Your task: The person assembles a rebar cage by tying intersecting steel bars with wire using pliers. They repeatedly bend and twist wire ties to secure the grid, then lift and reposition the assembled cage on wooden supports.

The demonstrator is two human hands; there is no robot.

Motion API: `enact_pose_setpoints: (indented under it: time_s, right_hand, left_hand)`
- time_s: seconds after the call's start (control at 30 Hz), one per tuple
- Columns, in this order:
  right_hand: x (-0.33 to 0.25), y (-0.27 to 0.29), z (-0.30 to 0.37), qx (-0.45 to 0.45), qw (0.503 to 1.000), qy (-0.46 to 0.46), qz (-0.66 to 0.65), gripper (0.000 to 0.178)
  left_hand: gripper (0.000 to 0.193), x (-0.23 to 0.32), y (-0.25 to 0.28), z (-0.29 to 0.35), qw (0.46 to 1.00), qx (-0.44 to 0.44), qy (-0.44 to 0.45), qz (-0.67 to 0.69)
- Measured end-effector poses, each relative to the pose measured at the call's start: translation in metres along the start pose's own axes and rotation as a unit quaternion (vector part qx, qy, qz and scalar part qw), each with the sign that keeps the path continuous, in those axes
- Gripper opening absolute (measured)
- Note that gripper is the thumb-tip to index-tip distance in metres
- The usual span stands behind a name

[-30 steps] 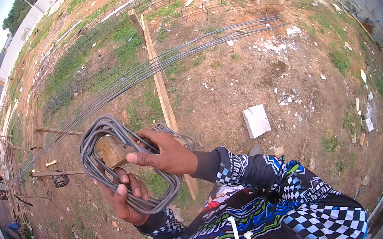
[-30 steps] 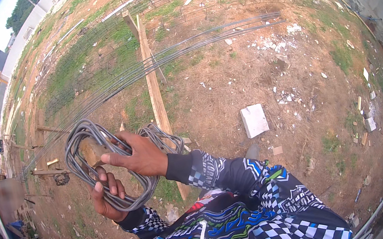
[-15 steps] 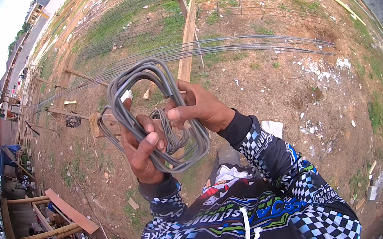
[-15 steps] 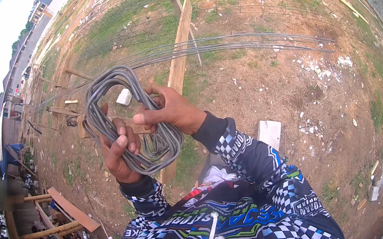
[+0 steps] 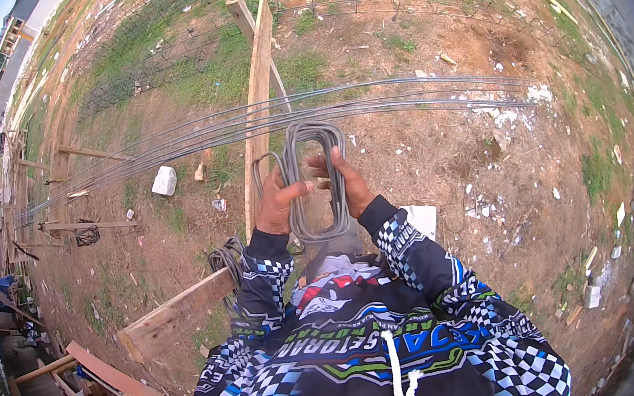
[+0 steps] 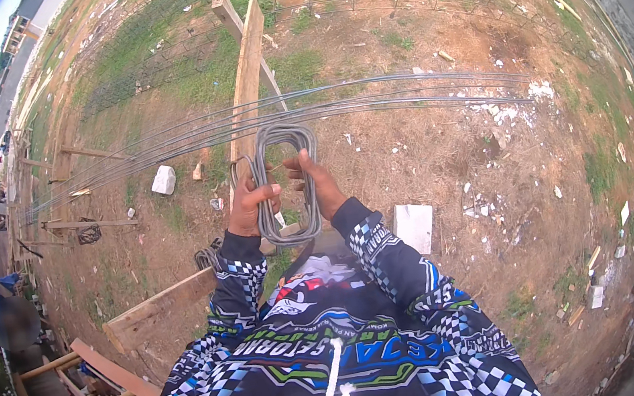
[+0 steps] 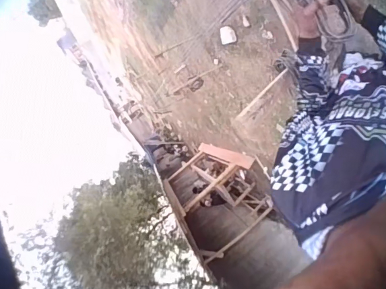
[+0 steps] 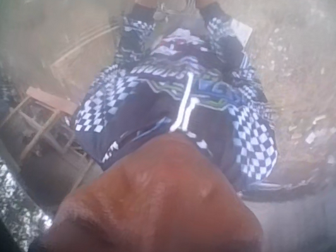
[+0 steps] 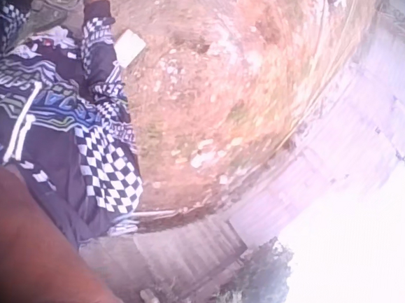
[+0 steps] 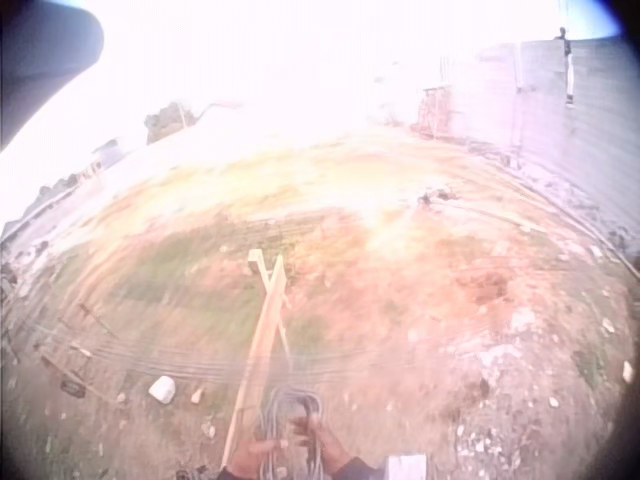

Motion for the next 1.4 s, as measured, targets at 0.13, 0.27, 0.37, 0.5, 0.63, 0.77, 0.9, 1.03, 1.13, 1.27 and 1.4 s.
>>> enact_pose_setpoints:
  time_s: [0.13, 0.27, 0.37, 0.5, 0.63, 0.77, 0.9, 1.03, 1.13, 1.27, 1.4]
  right_hand:
    - [0.006, 0.004, -0.029, -0.136, 0.969, -0.005, -0.207, 0.086]
    - [0.000, 0.030, -0.041, -0.265, 0.923, 0.084, -0.265, 0.093]
    - [-0.035, 0.050, -0.031, -0.242, 0.937, 0.106, -0.227, 0.096]
    - [-0.076, 0.113, -0.008, -0.182, 0.959, 0.104, -0.188, 0.084]
    - [-0.119, 0.166, 0.021, -0.184, 0.956, 0.137, -0.181, 0.074]
    - [-0.155, 0.253, 0.043, -0.192, 0.933, 0.177, -0.247, 0.072]
    - [-0.219, 0.300, 0.085, -0.133, 0.917, 0.238, -0.290, 0.082]
    - [-0.247, 0.352, 0.117, -0.086, 0.950, 0.177, -0.245, 0.068]
    - [-0.265, 0.382, 0.148, 0.054, 0.977, 0.154, -0.134, 0.054]
    - [-0.307, 0.417, 0.204, 0.229, 0.959, 0.122, -0.118, 0.040]
    - [-0.324, 0.495, 0.247, 0.359, 0.922, 0.088, -0.119, 0.031]
  left_hand:
    - [0.053, 0.008, -0.048, -0.044, 0.970, -0.028, -0.031, -0.240]
    - [0.056, 0.001, -0.080, -0.082, 0.919, -0.140, -0.093, -0.358]
    - [0.053, 0.013, -0.105, -0.098, 0.964, -0.143, -0.038, -0.220]
    - [0.047, 0.011, -0.150, -0.135, 0.983, -0.155, 0.076, -0.059]
    - [0.042, -0.039, -0.193, -0.182, 0.966, -0.230, 0.108, -0.054]
    - [0.044, -0.113, -0.252, -0.244, 0.946, -0.266, 0.160, -0.087]
    - [0.044, -0.204, -0.307, -0.292, 0.923, -0.308, 0.225, -0.044]
    - [0.043, -0.266, -0.380, -0.315, 0.890, -0.394, 0.203, -0.106]
    - [0.046, -0.296, -0.431, -0.316, 0.875, -0.418, 0.229, -0.086]
    - [0.072, -0.291, -0.465, -0.340, 0.876, -0.392, -0.022, -0.279]
    - [0.085, -0.294, -0.409, -0.388, 0.732, -0.379, -0.119, -0.554]
Point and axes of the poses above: each hand's wrist, its own z-axis away from the middle knuckle, its own y-axis out of the back of the hand, x = y × z, the point moved 5 cm from there along -z, towards the middle knuckle, and after that the axes turned 10 degrees about -y, right-handed, at the moved point
